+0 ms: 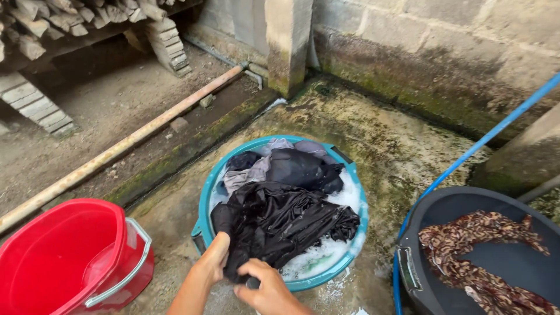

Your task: The recorder is hand-washing various pieces of clothing in a basin with soapy water.

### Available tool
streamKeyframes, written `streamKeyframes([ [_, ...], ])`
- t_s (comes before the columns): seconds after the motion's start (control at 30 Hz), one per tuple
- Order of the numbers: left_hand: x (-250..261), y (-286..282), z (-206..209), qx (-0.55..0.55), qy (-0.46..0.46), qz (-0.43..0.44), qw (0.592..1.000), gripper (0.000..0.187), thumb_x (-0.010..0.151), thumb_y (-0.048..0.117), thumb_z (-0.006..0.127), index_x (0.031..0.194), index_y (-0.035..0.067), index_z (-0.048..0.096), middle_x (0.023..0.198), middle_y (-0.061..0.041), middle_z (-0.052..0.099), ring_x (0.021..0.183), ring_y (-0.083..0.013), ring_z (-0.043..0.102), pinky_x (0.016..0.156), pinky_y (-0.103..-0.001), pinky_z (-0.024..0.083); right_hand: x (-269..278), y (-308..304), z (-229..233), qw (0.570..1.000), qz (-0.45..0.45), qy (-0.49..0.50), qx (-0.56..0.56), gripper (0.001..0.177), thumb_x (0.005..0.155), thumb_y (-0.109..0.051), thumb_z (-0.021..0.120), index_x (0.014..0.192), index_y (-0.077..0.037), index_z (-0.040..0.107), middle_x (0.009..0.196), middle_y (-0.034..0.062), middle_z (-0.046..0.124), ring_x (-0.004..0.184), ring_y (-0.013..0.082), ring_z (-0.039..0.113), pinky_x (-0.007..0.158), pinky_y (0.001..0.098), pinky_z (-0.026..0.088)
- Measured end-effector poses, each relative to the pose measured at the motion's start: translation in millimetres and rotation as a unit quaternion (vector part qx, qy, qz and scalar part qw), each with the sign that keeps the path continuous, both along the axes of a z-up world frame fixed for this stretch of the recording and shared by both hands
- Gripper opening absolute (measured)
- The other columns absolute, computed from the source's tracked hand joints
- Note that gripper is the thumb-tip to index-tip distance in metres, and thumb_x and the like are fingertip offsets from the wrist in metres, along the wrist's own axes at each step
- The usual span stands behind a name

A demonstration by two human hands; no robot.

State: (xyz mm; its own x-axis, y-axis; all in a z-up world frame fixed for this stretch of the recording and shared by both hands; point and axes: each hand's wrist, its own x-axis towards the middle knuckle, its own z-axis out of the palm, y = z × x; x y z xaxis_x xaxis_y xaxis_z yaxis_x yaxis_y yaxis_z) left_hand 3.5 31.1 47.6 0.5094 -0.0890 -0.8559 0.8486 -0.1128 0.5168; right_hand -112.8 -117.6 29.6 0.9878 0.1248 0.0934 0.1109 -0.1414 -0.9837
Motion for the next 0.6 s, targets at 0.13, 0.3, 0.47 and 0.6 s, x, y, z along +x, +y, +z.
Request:
streamKeyframes([
  [0.13,7.9,12.9,-77.1,-0.056,-0.038,0.106,0.992,0.066,0.093,0.065,0.048,0.113,0.005,0.066,0.090,-0.011,0.070,0.075,-0.0273,0.067,0.066,-0.050,0.054,12.7,-24.4,1.6,0.992,0.105,-0.057,-0.040,0.036,0.077,-0.008,0.077,0.112,0.000,0.070,0.121,0.0116,0.065,0.106,0.0208,0.066,0.089,0.0330,0.053],
  [0.3,-16.1,6.9,-56.8,-0.076,-0.078,0.165,0.980,0.069,0.094,0.058,0.059,0.121,-0.005,0.067,0.099,-0.019,0.072,0.078,-0.0322,0.070,0.071,-0.047,0.057,79.6,-79.8,-9.9,0.978,-0.090,0.183,0.029,0.034,0.074,-0.012,0.078,0.106,-0.005,0.072,0.096,0.0095,0.073,0.081,0.0241,0.070,0.076,0.0371,0.057],
  [0.47,-34.3,27.1,-92.5,0.012,-0.076,0.178,0.981,0.063,0.088,0.050,0.062,0.129,0.002,0.067,0.113,-0.019,0.075,0.093,-0.0325,0.073,0.081,-0.046,0.057,98.6,-86.9,-3.0,0.963,-0.148,0.119,-0.191,0.050,0.076,-0.017,0.083,0.119,-0.004,0.061,0.117,0.0168,0.063,0.105,0.0297,0.067,0.092,0.0366,0.053],
  [0.6,-40.2,33.2,-102.2,-0.105,-0.089,0.239,0.961,0.060,0.088,0.043,0.063,0.128,-0.002,0.068,0.118,-0.021,0.075,0.101,-0.0354,0.072,0.090,-0.048,0.056,69.6,-73.9,-66.9,0.912,-0.107,0.037,-0.395,0.086,0.073,-0.012,0.080,0.150,-0.009,0.041,0.143,0.0248,0.036,0.123,0.0448,0.044,0.097,0.0468,0.045],
])
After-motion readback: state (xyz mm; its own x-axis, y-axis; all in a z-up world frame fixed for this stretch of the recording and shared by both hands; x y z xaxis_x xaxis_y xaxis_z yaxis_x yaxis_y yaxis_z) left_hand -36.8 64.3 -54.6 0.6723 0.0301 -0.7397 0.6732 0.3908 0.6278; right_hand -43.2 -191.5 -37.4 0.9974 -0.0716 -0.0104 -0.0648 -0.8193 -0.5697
